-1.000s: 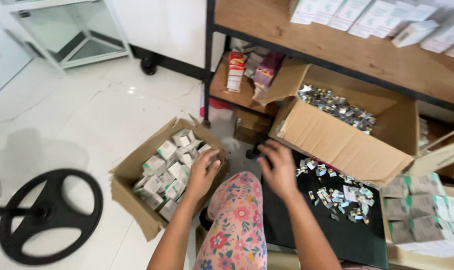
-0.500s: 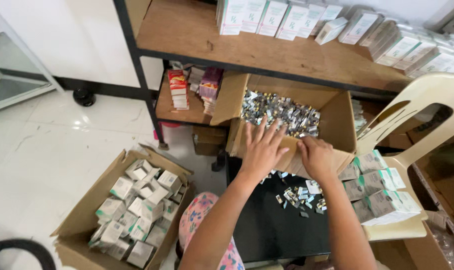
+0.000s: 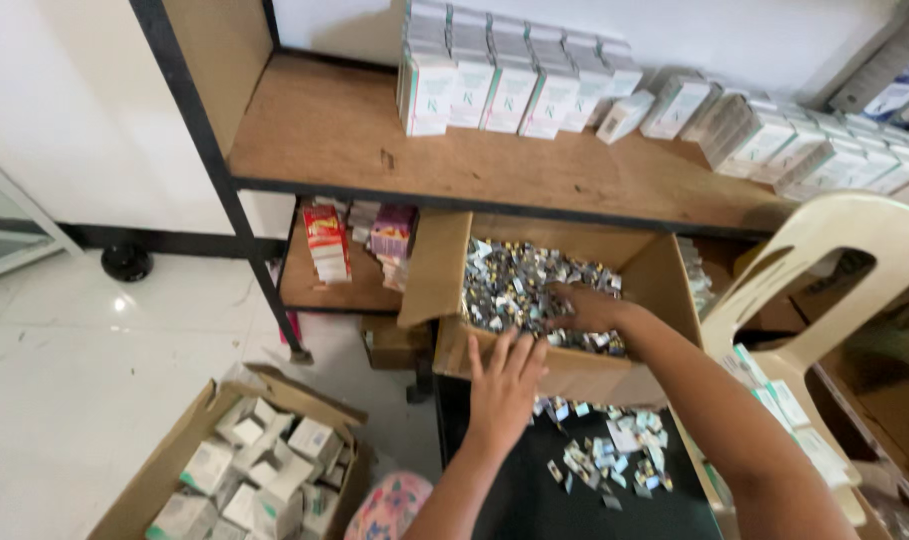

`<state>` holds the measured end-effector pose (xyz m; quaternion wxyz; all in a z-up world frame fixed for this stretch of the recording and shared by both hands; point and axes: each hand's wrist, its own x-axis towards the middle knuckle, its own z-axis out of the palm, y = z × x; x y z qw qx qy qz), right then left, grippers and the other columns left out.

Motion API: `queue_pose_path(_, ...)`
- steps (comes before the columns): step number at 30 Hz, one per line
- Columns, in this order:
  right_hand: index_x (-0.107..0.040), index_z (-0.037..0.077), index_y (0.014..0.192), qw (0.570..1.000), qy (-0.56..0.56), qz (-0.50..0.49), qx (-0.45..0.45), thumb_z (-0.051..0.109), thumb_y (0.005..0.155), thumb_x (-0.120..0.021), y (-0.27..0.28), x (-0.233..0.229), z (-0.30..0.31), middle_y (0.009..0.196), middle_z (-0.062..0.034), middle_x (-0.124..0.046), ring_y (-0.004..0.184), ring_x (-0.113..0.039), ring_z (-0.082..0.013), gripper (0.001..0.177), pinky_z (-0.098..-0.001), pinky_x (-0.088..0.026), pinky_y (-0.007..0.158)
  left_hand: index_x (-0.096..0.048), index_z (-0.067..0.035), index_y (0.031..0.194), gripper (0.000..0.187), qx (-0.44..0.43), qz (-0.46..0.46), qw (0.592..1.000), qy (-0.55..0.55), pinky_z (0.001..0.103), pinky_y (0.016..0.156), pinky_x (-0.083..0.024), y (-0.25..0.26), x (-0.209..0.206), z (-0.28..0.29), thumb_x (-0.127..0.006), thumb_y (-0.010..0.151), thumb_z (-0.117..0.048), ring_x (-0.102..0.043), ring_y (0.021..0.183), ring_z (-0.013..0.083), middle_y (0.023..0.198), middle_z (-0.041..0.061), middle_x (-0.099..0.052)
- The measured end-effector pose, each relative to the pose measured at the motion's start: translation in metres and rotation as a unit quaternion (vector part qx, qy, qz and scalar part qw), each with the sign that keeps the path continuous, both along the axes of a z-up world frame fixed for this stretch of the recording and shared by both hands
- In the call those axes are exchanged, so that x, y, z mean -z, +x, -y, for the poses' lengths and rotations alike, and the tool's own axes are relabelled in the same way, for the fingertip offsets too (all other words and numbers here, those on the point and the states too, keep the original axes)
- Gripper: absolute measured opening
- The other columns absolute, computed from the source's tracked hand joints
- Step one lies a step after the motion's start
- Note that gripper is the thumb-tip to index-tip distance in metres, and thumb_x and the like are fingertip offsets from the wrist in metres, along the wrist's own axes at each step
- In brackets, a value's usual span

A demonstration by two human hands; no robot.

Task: The person sits on the floor and repeatedly picks up small foil-wrapped items from a pile, places them into small white boxes, closes the boxes, and sets them aside in a larger cardboard box.

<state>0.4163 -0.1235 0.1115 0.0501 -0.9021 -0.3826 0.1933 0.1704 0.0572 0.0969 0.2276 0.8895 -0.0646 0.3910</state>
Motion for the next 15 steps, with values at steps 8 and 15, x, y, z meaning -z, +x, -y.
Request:
queue_pose_path(8, -0.018, 0.046, 0.162, 0.97, -0.207, -0.023, 0.124, 0.077, 0.077, -0.074, 0.015, 0.002, -0.101, 0.171, -0.0216, 0.005, 0.149, -0.013, -0.056, 0.106, -0.0666, -0.019, 0.116, -0.062, -0.023, 0.132, 0.037, 0.002, 0.014, 1.0, -0.002, 0.07, 0.114, -0.025, 0.01, 0.016, 0.001, -0.071, 0.098, -0.032, -0.049, 0.135, 0.0211, 0.129, -0.003, -0.057)
queue_pose_path(15, -0.039, 0.023, 0.153, 0.995, -0.055, -0.077, -0.008, 0.039, 0.068, -0.089, 0.02, 0.057, -0.071, 0.156, -0.0248, -0.031, 0.139, -0.043, -0.0452, 0.1, -0.0492, -0.042, 0.114, -0.062, -0.026, 0.132, 0.035, -0.011, 0.035, 0.999, 0.019, 0.069, 0.114, -0.023, 0.014, 0.025, 0.001, -0.07, 0.099, -0.031, -0.052, 0.134, 0.0185, 0.13, -0.007, -0.058)
